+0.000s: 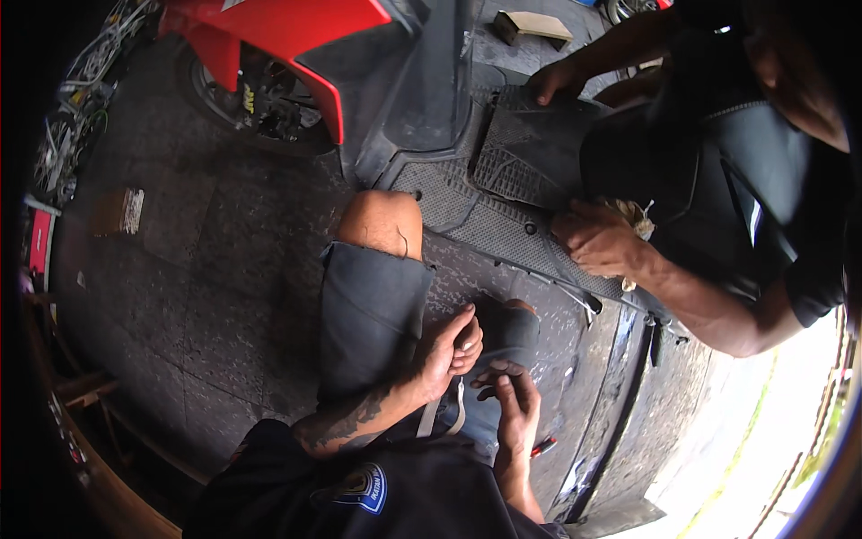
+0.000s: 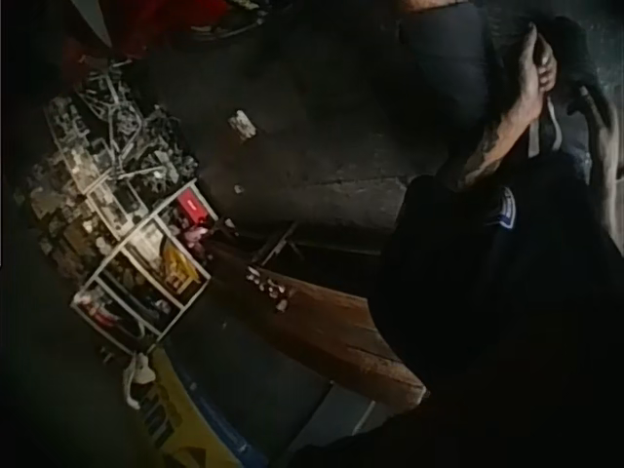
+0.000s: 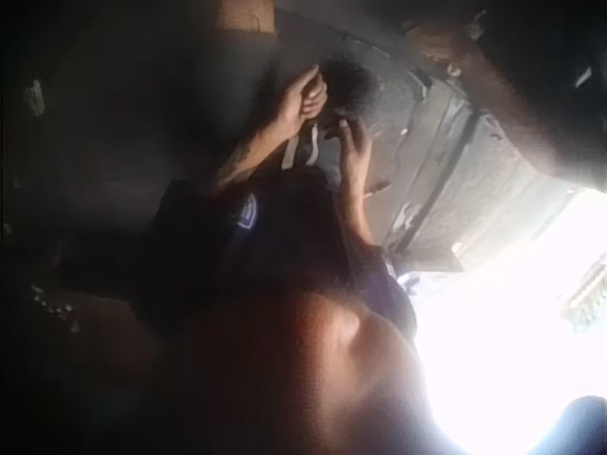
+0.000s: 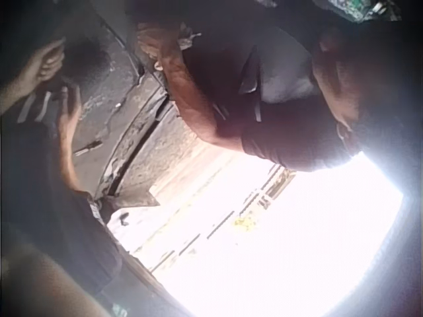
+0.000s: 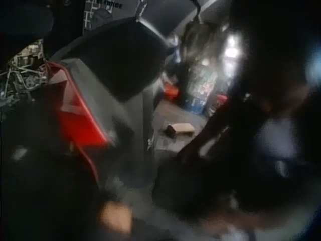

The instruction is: The person removes plastic body panels from a motorcycle, aligns new or existing panels back onto the frame with the assistance of another person, and secures them by hand and with a screwdriver.

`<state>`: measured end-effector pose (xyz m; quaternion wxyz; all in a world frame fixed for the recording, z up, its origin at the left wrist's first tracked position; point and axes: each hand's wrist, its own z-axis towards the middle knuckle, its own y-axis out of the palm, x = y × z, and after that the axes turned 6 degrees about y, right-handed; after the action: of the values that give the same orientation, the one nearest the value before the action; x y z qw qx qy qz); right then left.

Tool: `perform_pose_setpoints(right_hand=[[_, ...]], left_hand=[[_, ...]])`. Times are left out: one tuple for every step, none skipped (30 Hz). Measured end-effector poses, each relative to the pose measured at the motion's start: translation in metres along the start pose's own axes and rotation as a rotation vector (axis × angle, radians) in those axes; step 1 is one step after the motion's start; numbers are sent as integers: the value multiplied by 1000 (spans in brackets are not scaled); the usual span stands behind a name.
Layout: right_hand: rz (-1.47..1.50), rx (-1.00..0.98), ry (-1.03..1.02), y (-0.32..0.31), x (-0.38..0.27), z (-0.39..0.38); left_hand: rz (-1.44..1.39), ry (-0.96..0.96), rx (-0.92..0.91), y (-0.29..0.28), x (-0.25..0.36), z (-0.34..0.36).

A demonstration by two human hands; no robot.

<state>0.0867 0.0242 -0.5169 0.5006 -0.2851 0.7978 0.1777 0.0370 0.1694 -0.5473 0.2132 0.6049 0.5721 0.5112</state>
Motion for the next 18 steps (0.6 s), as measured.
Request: perform_pose_setpoints(right_hand=[[-10, -14, 19, 3, 1, 0], [-20, -22, 33, 7, 1, 2], [-29, -29, 47, 10, 0, 3], [-40, -38, 46, 12, -1, 4], [-41, -45, 39, 14, -2, 6], [-42, -52, 32, 15, -2, 7], [-53, -55, 31, 16, -3, 8], [-57, -49, 36, 16, -4, 9], [-59, -41, 42, 17, -5, 10], [-48, -44, 35, 18, -8, 11], [-57, -43, 31, 18, -8, 11], [-52, -47, 30, 17, -9, 11], [-46, -50, 29, 17, -8, 11], [-49, -52, 27, 17, -7, 12], [-55, -50, 23, 17, -8, 12], [-59, -48, 30, 18, -9, 12], [-63, -47, 37, 18, -10, 12], [-60, -43, 45, 19, -11, 11]], left_hand=[[19, 4, -4, -1, 2, -1], [10, 14, -16, -2, 4, -1], [1, 26, -13, -3, 5, -2], [13, 28, -10, -2, 6, -3], [26, 29, -7, -1, 8, -4], [19, 38, -6, -1, 9, -4], [16, 36, 0, -1, 9, -4], [14, 34, 6, -1, 9, -5], [5, 38, 4, -2, 9, -5], [5, 40, 3, -3, 9, -4], [6, 41, 3, -3, 8, -4], [-7, 42, 0, -2, 8, -4], [-13, 44, -6, -3, 8, -4], [-8, 47, -5, -4, 7, -4], [-2, 49, -4, -5, 7, -4], [25, 29, 2, -3, 11, -5], [23, 29, -2, -3, 12, -5], [26, 31, 1, -2, 11, -5]])
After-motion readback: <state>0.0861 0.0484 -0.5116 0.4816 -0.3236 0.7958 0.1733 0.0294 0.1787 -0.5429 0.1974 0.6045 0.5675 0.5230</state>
